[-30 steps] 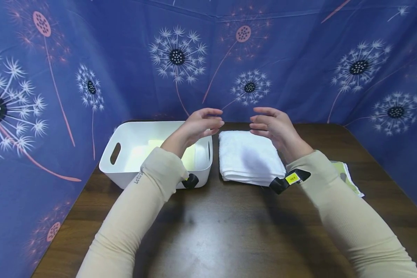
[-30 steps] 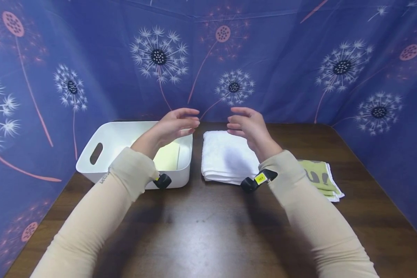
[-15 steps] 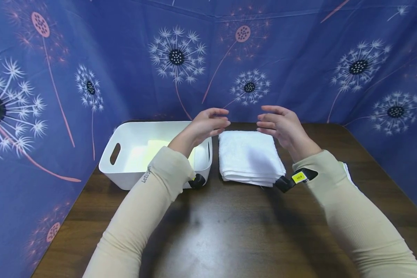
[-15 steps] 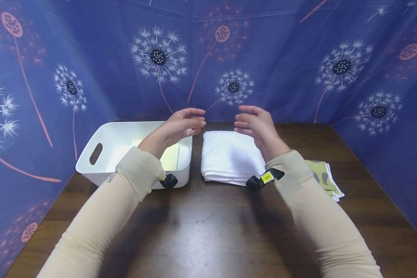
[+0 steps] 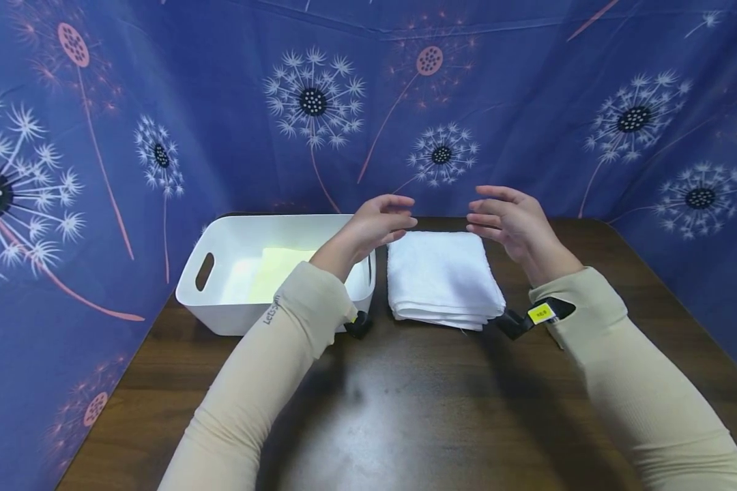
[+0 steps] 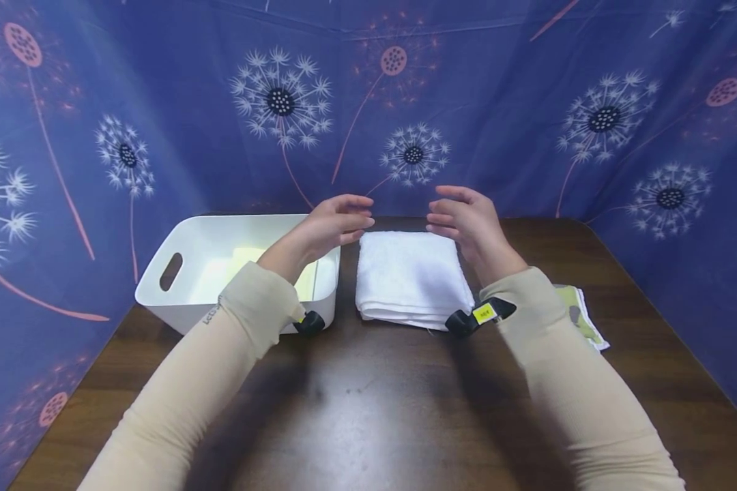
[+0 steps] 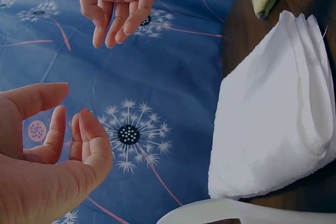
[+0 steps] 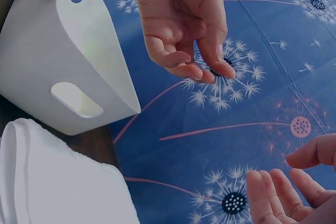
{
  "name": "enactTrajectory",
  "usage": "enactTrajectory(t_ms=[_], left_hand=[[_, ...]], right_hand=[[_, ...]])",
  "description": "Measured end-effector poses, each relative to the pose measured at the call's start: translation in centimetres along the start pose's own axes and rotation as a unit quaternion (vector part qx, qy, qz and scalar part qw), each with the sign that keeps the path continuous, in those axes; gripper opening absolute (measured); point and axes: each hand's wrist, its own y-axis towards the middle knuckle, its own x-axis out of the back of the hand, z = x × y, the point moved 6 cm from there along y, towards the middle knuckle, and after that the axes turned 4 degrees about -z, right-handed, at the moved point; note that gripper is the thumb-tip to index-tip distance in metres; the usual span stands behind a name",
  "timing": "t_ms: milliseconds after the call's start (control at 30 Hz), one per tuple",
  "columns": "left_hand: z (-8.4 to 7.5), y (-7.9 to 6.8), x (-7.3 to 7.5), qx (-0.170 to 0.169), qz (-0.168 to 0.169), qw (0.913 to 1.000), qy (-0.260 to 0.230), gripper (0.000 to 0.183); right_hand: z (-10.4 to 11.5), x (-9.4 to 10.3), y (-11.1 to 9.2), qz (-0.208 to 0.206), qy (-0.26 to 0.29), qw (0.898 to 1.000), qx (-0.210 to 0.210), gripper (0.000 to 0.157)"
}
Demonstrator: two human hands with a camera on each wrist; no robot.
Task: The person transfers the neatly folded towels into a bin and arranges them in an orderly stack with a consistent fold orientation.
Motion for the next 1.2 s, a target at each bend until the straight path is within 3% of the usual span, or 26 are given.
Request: enactTrajectory(t_ms=[433,767,1200], left_hand=[[0.5,0.3,-0.9,0.005,-0.017,0.9998,0.0,0.041],[1.3,0.6,-1.1,0.006,-0.039,0.9976,0.057,0.04],[1.8,0.6,-1.6,-0.006,-0.038,0.9941,0.101,0.039]], right_hand=[[-0.4,1.1,0.1,-0.016,-0.019,1.0,-0.006,0.054],[-0.9,2.1,0.1,-0.023,-0.027,0.999,-0.014,0.053],[-1.7,3.4,0.4,-0.039,-0.024,0.999,-0.028,0.053]])
